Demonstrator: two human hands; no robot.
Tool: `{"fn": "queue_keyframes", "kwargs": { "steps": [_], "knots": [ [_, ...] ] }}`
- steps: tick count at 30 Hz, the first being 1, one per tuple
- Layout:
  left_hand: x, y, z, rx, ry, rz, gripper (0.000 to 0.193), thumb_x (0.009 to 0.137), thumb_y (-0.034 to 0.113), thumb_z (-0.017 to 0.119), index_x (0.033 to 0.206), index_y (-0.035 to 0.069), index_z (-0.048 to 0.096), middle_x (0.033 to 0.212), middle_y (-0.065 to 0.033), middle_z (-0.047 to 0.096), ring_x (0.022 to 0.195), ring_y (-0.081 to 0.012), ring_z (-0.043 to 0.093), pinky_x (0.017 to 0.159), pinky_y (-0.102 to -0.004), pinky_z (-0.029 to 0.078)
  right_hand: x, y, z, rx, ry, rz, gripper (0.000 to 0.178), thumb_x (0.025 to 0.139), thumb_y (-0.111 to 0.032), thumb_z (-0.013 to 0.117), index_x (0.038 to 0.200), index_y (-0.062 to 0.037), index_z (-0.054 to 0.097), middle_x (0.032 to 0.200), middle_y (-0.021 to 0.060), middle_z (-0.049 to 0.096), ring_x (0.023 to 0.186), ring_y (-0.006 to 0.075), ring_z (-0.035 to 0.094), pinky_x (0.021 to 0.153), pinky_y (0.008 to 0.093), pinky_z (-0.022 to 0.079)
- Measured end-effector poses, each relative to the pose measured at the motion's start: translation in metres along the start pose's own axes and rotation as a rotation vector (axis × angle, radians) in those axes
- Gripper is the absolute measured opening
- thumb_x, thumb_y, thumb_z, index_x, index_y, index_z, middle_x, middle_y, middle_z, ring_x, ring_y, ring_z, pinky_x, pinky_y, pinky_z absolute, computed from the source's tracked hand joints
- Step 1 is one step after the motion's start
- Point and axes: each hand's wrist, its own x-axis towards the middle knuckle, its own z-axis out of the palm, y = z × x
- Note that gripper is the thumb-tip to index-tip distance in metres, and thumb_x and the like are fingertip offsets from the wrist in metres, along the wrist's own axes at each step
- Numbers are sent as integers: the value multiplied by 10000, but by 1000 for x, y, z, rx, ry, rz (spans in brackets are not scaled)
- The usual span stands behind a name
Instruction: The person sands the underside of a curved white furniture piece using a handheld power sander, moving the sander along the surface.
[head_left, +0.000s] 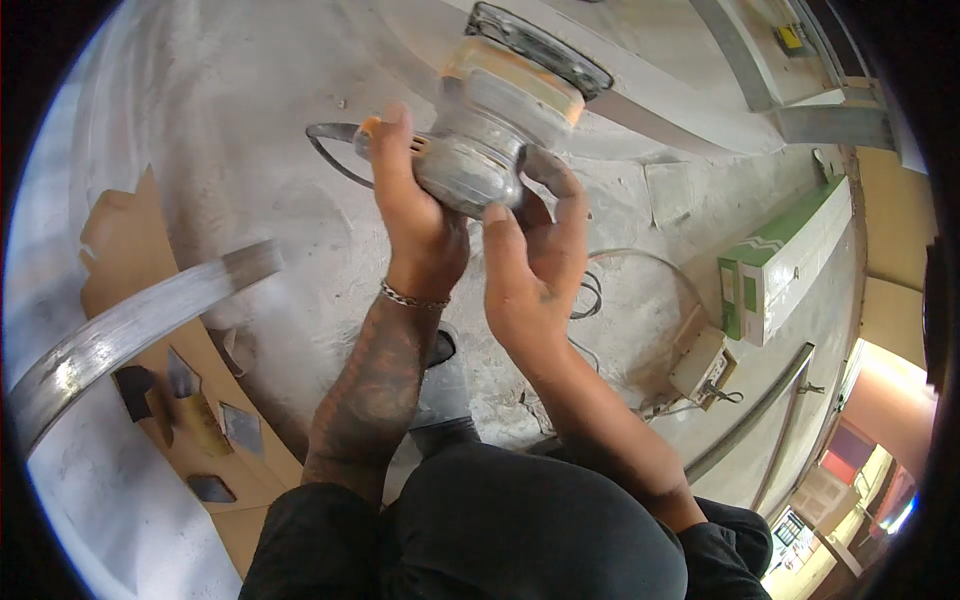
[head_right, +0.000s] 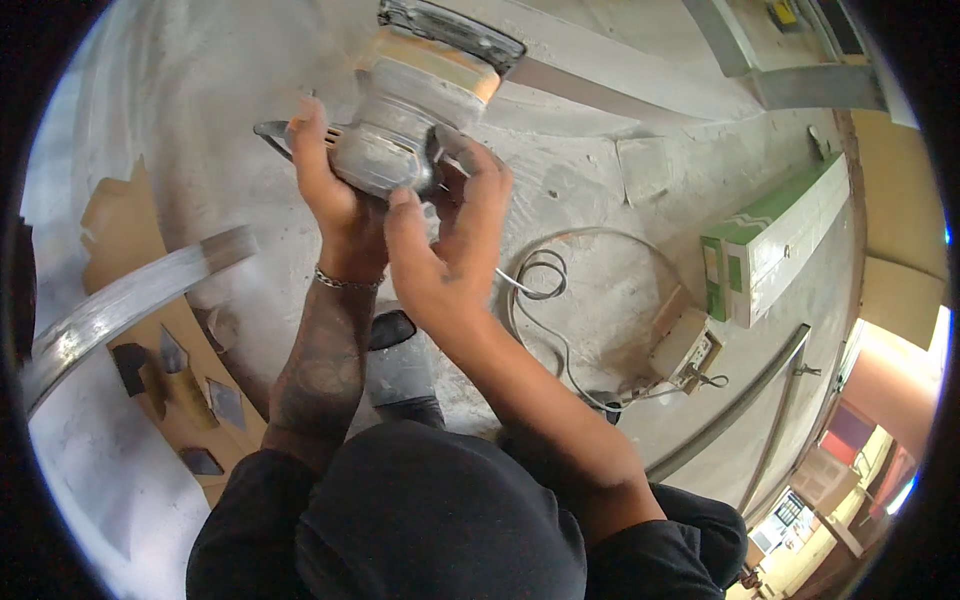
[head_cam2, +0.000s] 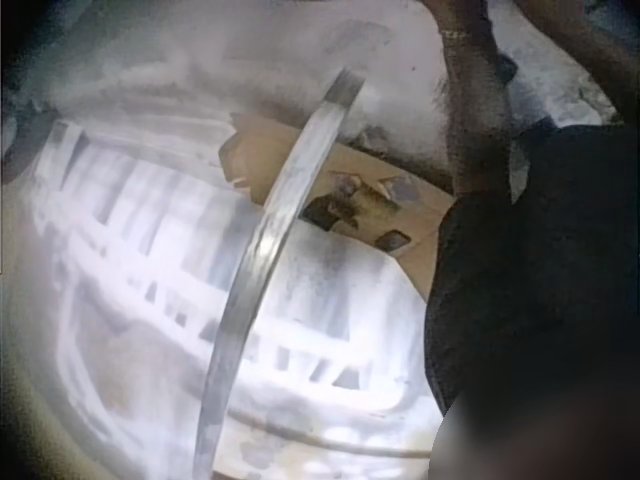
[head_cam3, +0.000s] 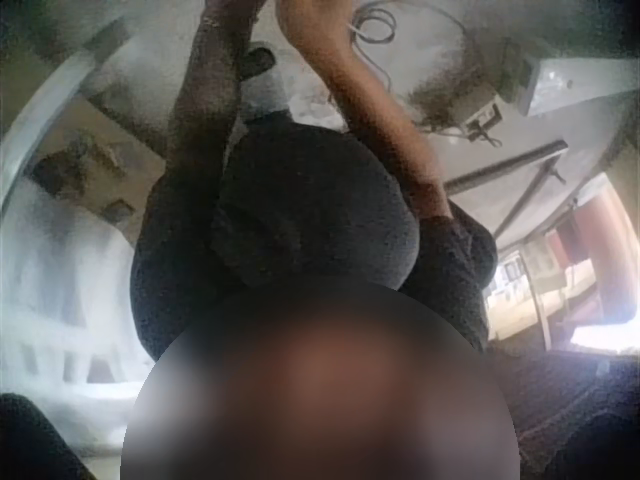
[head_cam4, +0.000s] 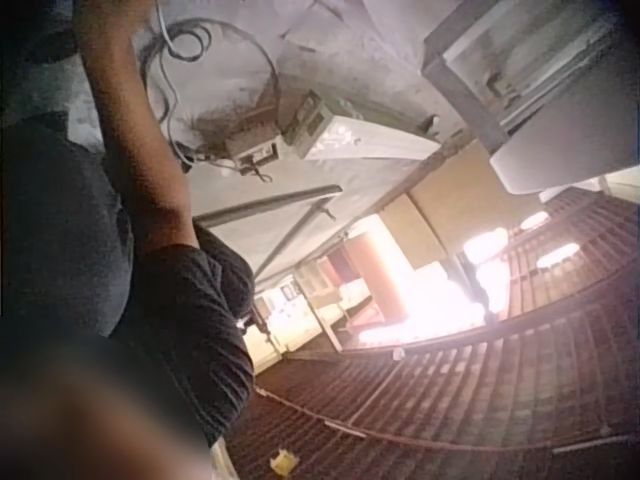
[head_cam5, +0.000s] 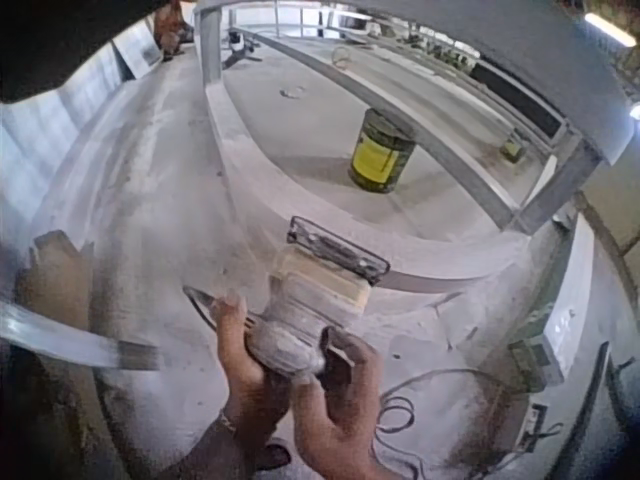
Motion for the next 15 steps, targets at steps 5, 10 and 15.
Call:
{"fn": "queue_keyframes", "kwargs": {
  "steps": [5, 10, 15],
  "knots": [
    [-14, -22, 2, 42, -33, 49, 434, 1003, 416, 441, 1229, 47, 469, 1111, -33, 507, 1043, -124, 512, 900, -305, 437, -5, -8, -17, 4, 3, 13, 530, 880, 28, 494, 1368, 36, 288, 1260, 172, 470, 1145, 229, 500, 957, 333, 426],
    [-25, -37, 20, -151, 96, -130, 468, 999, 404, 456, 1240, 6, 504, 1135, -55, 531, 1050, -137, 516, 915, -301, 427, -6, -13, -30, 14, 97, -22, 506, 876, 34, 460, 1362, 48, 320, 1279, 186, 471, 1149, 226, 507, 993, 351, 402],
    [-32, -54, 20, 80, 97, -98, 391, 988, 412, 459, 1109, 47, 526, 1017, -34, 549, 943, -130, 527, 827, -309, 443, -7, -14, -42, 32, 154, 27, 515, 847, 13, 416, 1353, 69, 339, 1283, 189, 477, 1189, 236, 487, 1019, 365, 383]
  ]
}}
